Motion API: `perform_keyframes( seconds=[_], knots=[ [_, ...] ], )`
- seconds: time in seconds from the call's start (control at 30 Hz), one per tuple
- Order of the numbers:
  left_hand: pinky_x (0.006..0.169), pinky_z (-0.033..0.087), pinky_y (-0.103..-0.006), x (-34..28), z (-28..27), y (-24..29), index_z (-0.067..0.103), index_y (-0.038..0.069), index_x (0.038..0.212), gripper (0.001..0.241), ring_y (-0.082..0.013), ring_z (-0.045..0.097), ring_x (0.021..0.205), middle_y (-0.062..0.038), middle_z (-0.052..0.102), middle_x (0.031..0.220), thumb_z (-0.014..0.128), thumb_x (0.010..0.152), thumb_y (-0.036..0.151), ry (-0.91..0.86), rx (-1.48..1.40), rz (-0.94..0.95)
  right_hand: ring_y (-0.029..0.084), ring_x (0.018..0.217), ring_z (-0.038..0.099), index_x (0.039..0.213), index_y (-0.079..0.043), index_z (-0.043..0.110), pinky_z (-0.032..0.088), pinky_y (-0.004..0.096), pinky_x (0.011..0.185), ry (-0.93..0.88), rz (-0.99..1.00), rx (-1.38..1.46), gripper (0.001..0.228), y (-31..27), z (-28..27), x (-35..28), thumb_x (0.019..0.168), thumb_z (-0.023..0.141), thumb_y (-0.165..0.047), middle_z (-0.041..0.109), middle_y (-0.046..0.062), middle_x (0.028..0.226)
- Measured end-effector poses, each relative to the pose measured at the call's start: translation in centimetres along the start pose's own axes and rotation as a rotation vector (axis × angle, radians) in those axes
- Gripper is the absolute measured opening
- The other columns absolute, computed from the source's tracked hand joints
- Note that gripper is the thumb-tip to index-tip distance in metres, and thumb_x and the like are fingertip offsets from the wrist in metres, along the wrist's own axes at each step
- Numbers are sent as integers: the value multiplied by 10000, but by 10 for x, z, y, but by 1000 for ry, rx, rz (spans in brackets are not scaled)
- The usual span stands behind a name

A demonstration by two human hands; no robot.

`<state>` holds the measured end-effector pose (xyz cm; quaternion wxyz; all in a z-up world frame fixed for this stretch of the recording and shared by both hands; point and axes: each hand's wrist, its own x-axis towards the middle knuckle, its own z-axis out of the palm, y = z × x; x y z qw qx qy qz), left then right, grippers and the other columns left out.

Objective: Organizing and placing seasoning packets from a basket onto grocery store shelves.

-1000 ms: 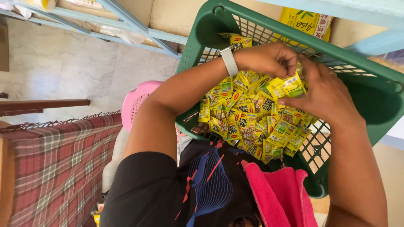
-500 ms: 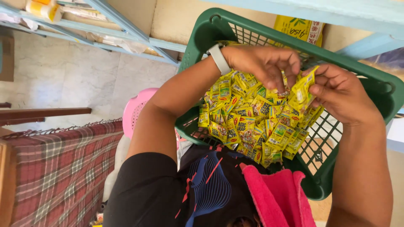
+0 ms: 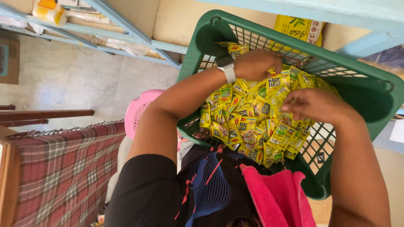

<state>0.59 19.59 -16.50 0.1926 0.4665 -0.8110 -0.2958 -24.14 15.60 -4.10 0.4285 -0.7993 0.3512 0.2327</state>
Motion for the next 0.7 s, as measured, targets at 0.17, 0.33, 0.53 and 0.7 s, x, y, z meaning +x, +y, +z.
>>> perform_keyframes(
  seconds=[0.17,0.33,0.53,0.7],
  knots=[
    [924,490,-558,13,52,10,545,27,1375,771,-490,563,1149,-239,579,1278,856,691,197,212,83,-62,284,748,738,1101,-156,742,571,412,704,192,-99,-143,342,13,2,6,879,709,-414,770,117,845],
    [823,524,-509,17,42,15,618,67,1275,670,-418,632,1048,-195,667,1158,878,691,268,96,101,-217,370,838,723,1147,-153,727,556,469,753,283,58,-281,400,11,-5,-3,908,707,-473,762,163,914],
    [737,542,-346,14,-6,26,730,84,1017,363,-181,725,840,-66,763,924,871,799,338,-82,-257,-217,374,811,711,1141,-95,692,547,468,728,357,-69,-214,477,13,-4,-2,869,740,-484,752,161,914],
    [803,565,-301,12,-26,29,678,30,1061,248,-119,672,883,-46,727,954,813,958,210,106,-566,29,273,783,717,1127,-75,720,540,398,710,441,-202,-19,453,28,-3,1,777,848,-333,748,132,890]
  ],
)
